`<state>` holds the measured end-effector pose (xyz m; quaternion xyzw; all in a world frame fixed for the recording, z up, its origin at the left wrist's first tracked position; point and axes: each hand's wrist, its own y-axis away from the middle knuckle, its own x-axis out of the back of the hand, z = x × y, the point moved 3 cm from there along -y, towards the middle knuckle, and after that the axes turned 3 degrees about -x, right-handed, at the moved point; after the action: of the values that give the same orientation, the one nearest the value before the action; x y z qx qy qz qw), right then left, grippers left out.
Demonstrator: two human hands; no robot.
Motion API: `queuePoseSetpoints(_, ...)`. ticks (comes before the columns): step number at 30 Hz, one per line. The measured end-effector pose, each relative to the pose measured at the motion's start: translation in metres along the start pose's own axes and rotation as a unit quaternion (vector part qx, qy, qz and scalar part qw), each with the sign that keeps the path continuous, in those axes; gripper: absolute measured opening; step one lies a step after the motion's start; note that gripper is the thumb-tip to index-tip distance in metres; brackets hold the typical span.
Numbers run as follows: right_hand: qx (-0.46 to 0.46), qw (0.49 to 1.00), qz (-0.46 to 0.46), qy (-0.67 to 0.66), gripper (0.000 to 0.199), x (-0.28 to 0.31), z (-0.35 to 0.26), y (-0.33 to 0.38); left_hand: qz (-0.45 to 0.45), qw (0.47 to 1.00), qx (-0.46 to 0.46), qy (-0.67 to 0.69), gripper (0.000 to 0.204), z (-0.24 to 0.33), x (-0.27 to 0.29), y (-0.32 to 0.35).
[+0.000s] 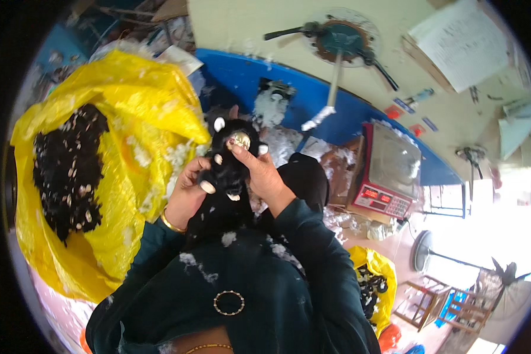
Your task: The person repeatedly stuffs white cotton-like material into small black plush toys using a manual press tool. After each stuffing, the person places the finished toy into a yellow bag and retrieves another empty toy to continue the process.
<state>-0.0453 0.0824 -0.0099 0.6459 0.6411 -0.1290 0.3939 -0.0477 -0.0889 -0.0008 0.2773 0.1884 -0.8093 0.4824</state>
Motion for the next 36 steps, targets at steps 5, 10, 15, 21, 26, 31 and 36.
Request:
queuePoseSetpoints(5,0.202,0.906,0.106,0.356,0.032,0.004,-0.057,0.018,-0.004,0.955,-0.104,-0.277,0.055,0.006,-0.023,-0.028)
queuePoseSetpoints(10,0.354,0.717,0.114,0.590,0.060,0.003,-0.051,0.028,-0.078,0.937,-0.141,-0.311,0.078,-0.022,-0.078,-0.059)
queuePoseSetpoints(15,0.187,0.915,0.068,0.351,0.030,0.032,-0.064,0.034,-0.054,0.974,-0.071,-0.207,0.054,-0.028,-0.087,-0.074)
queuePoseSetpoints(21,0.175,0.893,0.058,0.411,0.013,0.034,-0.078,0.038,-0.082,0.967,-0.050,-0.236,0.051,-0.034,-0.089,-0.088)
queuePoseSetpoints(26,0.251,0.701,-0.001,0.668,0.022,0.034,-0.095,0.052,-0.120,0.978,0.170,-0.006,0.047,-0.046,-0.086,-0.102)
queuePoseSetpoints(31,0.374,0.572,0.072,0.727,0.034,0.035,-0.124,0.066,-0.157,0.953,0.252,0.064,0.049,-0.049,-0.090,-0.119)
queuePoseSetpoints(36,0.427,0.539,0.262,0.677,0.036,0.030,-0.186,0.020,-0.017,0.982,0.178,0.068,0.035,-0.057,-0.120,-0.150)
